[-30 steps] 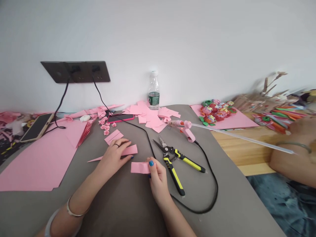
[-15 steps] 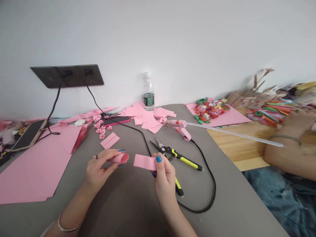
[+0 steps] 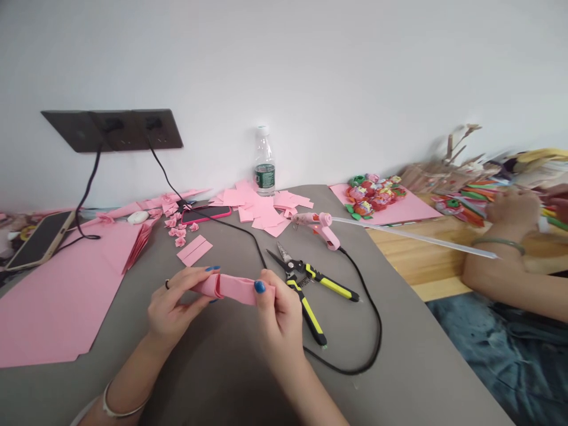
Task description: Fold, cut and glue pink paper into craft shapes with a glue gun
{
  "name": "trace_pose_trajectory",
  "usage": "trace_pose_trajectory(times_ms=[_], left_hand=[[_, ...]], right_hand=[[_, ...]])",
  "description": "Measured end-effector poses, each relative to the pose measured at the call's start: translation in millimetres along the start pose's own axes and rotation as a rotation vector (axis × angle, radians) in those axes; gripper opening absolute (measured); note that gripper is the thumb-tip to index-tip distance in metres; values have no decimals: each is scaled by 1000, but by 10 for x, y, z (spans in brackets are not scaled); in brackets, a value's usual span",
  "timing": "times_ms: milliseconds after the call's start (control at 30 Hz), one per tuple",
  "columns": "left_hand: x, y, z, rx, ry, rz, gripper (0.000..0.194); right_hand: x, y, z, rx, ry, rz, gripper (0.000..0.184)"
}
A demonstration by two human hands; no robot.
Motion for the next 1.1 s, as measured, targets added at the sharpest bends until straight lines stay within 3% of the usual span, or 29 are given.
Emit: trace_pose_trajectory(times_ms=[533, 800, 1100], left_hand=[[3, -59, 10, -52, -3, 57, 28], [62, -108, 12, -74, -51, 44, 23], [74, -148, 33, -92, -58, 18, 23]], right_hand=[[-183, -38, -94, -208, 73, 192, 45], [-153, -165, -60, -187, 77, 181, 44], [-118, -138, -42, -236, 162, 164, 39]])
Point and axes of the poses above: each hand's wrist, its own z-axis away from the middle knuckle, its own y-axis out of the back of the hand, x = y × z, the point moved 8 cm from there along -z, towards the middle knuckle, and after that the axes turned 1 degree about x, right-handed, at the moved point
